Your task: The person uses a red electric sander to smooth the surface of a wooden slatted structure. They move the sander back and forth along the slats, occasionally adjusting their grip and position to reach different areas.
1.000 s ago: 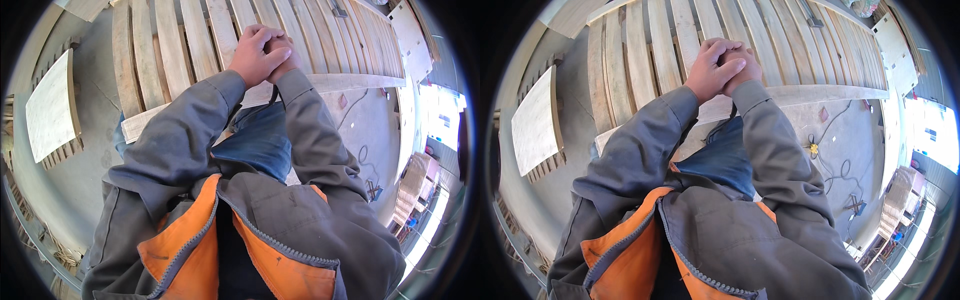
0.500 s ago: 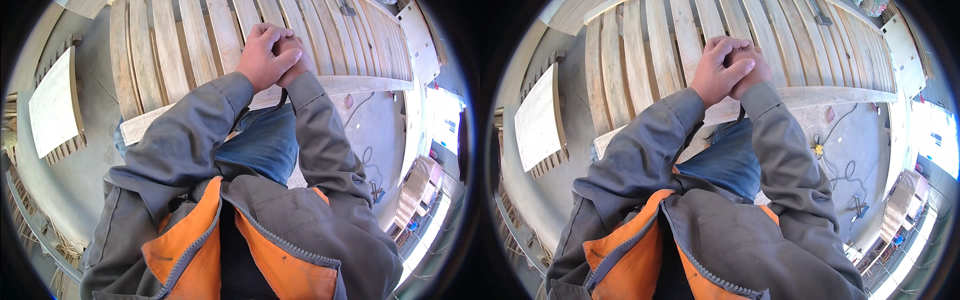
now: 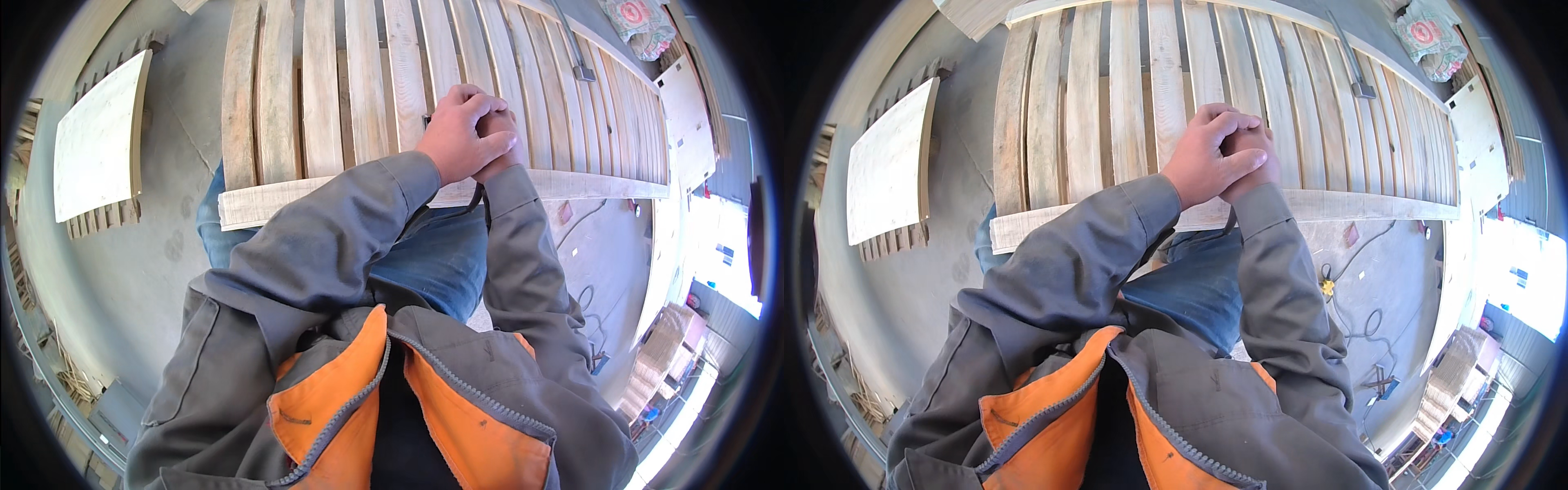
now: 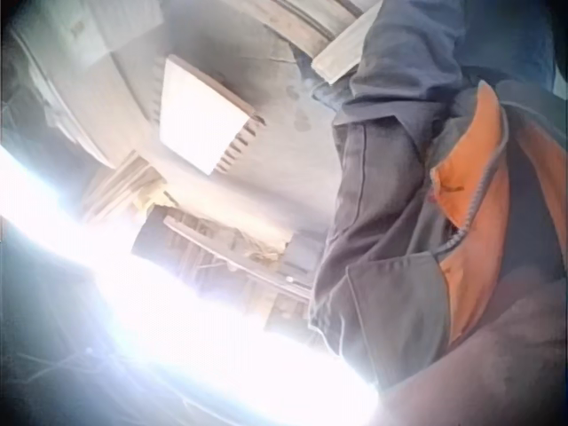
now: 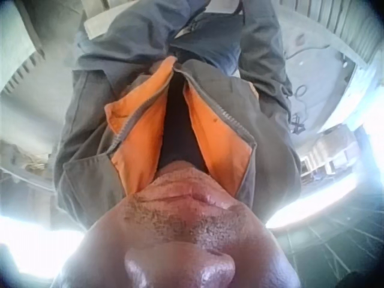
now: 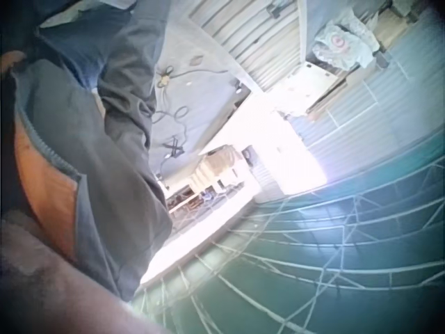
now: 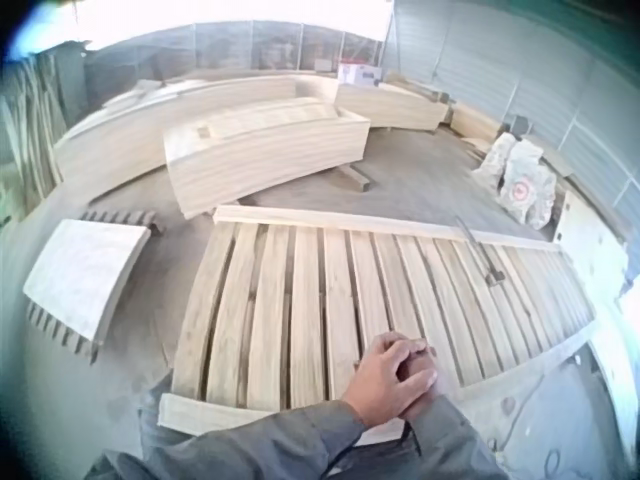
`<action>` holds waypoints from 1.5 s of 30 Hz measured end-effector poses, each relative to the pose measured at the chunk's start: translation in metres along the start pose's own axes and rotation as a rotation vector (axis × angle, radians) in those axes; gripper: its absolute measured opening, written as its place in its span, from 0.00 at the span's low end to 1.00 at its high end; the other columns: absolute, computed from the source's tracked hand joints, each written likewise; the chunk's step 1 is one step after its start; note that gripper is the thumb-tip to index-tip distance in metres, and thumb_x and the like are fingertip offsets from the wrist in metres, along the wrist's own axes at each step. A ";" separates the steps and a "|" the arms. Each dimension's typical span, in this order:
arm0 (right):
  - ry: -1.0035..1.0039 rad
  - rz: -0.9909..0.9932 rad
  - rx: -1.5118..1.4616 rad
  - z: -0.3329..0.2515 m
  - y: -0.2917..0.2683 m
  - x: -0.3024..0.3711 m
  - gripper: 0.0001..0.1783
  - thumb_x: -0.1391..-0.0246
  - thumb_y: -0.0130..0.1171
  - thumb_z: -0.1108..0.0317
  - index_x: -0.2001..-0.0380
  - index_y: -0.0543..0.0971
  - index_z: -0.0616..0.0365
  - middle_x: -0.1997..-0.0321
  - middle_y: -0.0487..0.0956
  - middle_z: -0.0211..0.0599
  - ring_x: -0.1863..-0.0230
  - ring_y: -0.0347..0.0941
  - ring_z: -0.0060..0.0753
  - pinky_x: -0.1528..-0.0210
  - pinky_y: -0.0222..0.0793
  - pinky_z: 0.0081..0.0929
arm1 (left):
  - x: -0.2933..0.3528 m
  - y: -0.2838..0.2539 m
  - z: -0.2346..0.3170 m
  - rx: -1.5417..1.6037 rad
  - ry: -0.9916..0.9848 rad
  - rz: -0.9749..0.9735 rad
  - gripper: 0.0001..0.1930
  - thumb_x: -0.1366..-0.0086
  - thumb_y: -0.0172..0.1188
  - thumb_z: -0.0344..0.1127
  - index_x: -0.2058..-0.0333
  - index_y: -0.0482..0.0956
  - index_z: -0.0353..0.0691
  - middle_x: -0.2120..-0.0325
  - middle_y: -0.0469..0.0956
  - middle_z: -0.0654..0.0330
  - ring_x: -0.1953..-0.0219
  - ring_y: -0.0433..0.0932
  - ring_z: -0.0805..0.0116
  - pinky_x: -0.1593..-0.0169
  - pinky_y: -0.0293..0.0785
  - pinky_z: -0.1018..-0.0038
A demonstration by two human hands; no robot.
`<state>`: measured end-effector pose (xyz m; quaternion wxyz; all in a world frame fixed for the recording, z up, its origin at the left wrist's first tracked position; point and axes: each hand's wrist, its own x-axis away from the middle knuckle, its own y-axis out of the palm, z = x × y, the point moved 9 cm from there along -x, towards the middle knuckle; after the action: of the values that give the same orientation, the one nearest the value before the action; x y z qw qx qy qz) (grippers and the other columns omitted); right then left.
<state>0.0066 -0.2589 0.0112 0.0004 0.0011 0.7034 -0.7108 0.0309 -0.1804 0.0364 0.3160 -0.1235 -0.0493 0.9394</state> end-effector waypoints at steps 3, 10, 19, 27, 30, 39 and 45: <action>-0.013 0.102 -0.047 0.000 -0.010 0.006 0.21 0.46 0.71 0.60 0.50 0.83 0.52 0.46 0.84 0.42 0.41 0.79 0.47 0.41 0.76 0.42 | -0.004 0.000 0.003 0.070 0.039 -0.026 0.24 0.33 0.70 0.44 0.41 0.82 0.39 0.42 0.75 0.49 0.41 0.77 0.55 0.37 0.77 0.61; 0.216 0.122 -0.412 -0.007 -0.059 -0.002 0.20 0.50 0.74 0.58 0.54 0.87 0.52 0.50 0.85 0.45 0.47 0.82 0.53 0.41 0.78 0.45 | -0.011 -0.030 0.021 0.513 -0.200 -0.211 0.21 0.28 0.65 0.46 0.47 0.86 0.35 0.49 0.83 0.51 0.48 0.82 0.62 0.42 0.78 0.65; 0.155 -0.057 -0.455 -0.115 -0.039 -0.046 0.29 0.47 0.68 0.50 0.43 0.84 0.49 0.38 0.78 0.49 0.37 0.74 0.52 0.35 0.76 0.42 | 0.033 -0.135 0.025 0.333 -0.231 -0.216 0.27 0.25 0.60 0.45 0.36 0.78 0.33 0.45 0.83 0.55 0.42 0.78 0.66 0.35 0.72 0.69; -0.001 -0.147 -0.141 -0.228 -0.039 -0.056 0.22 0.38 0.62 0.52 0.45 0.85 0.48 0.44 0.85 0.31 0.40 0.73 0.47 0.37 0.70 0.43 | 0.085 -0.209 -0.003 0.176 -0.253 -0.112 0.27 0.28 0.64 0.48 0.37 0.79 0.37 0.44 0.79 0.58 0.42 0.75 0.66 0.35 0.69 0.69; 0.001 -0.065 -0.156 -0.246 -0.042 -0.061 0.20 0.38 0.62 0.53 0.47 0.85 0.49 0.44 0.84 0.31 0.41 0.73 0.46 0.39 0.70 0.43 | 0.090 -0.221 -0.005 0.156 -0.231 -0.073 0.27 0.28 0.66 0.48 0.38 0.80 0.37 0.44 0.79 0.57 0.41 0.75 0.65 0.34 0.69 0.68; -0.045 -0.171 -0.030 -0.249 -0.043 -0.059 0.19 0.39 0.64 0.53 0.47 0.84 0.45 0.44 0.83 0.33 0.41 0.73 0.46 0.41 0.71 0.43 | 0.090 -0.222 -0.015 0.146 -0.131 0.045 0.24 0.33 0.72 0.46 0.44 0.84 0.38 0.47 0.80 0.52 0.43 0.80 0.59 0.37 0.75 0.64; 0.126 0.042 -0.323 -0.211 -0.027 -0.054 0.21 0.42 0.66 0.53 0.47 0.81 0.47 0.43 0.80 0.35 0.40 0.72 0.46 0.39 0.70 0.43 | 0.087 -0.203 -0.013 -0.091 -0.040 0.189 0.24 0.36 0.74 0.48 0.47 0.84 0.39 0.44 0.76 0.48 0.40 0.77 0.52 0.35 0.75 0.61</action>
<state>0.0609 -0.0479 0.0365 -0.0288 0.0603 0.8068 -0.5870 0.0856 0.0336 0.0410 0.2192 -0.1230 -0.0865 0.9640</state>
